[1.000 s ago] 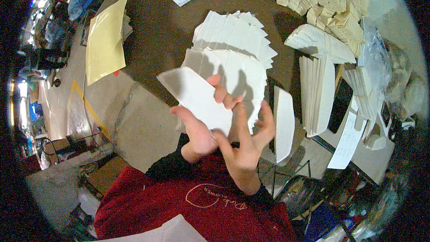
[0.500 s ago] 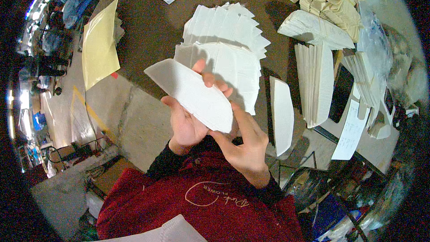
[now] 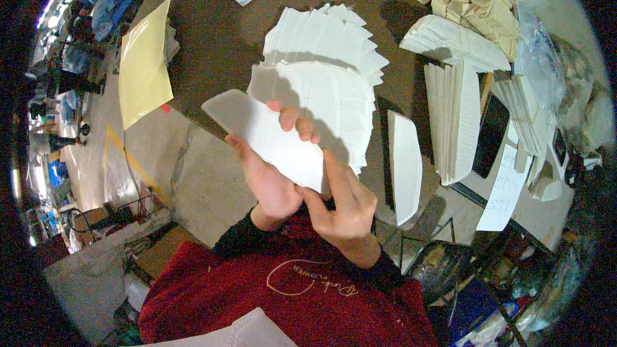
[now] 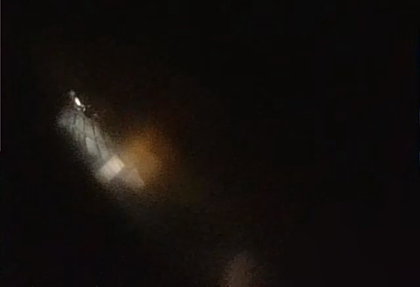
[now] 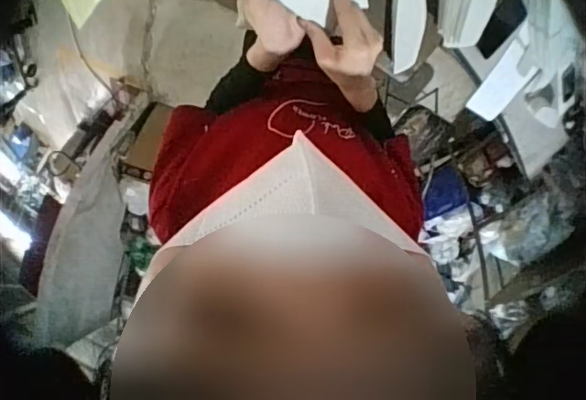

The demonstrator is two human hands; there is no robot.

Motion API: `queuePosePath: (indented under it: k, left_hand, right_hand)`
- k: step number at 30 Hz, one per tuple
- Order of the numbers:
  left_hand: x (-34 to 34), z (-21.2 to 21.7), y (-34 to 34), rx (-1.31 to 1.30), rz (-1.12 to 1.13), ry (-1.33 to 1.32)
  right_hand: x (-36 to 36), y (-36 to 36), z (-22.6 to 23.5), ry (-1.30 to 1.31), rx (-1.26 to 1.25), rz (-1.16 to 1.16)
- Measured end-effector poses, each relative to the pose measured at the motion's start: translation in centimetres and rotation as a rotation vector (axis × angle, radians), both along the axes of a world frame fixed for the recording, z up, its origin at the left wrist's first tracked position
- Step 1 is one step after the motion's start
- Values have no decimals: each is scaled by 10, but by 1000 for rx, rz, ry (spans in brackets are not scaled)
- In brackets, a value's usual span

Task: The person repeatedly picks up white paper pieces from a stack, folds them in half, and places them into a separate pile on the table. The process is continuous and repetitive throughout the clip.

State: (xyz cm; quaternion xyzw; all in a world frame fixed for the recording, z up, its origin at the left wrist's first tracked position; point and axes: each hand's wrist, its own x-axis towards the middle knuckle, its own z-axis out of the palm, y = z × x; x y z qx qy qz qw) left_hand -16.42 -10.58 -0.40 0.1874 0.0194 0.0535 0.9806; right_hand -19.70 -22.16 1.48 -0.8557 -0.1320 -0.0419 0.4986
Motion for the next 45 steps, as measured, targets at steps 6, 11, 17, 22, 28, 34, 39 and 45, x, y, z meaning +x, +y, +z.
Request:
queuePosePath:
  k: [6, 11, 17, 22, 28, 34, 39, 45]
  left_hand:
    - [-6, -6, 7, -73, 80, -108]
    - [-21, -5, -4, 31, -84, -119]
    - [-19, 1, -32, 768, -260, 43]
    - [-24, -8, -37, 675, -473, 97]
    - [-55, -33, -68, 1027, -665, -131]
    - [-64, -38, -83, 1404, -547, -303]
    - [-66, -39, -88, 1468, -484, -326]
    - [-55, -21, -58, 1546, -558, -362]
  right_hand:
    - [-4, -10, 1, 171, 172, 321]
    - [-15, -21, 3, 269, 273, 16]
    - [-52, -86, 18, 407, 284, -320]
    - [-66, -116, -16, 369, 339, -710]
    - [-59, -115, -37, 421, 199, -675]
    - [-49, -106, -24, 377, -339, -637]
    - [-42, -108, -17, 248, -517, -546]
    - [-34, -113, -11, 54, -1007, -395]
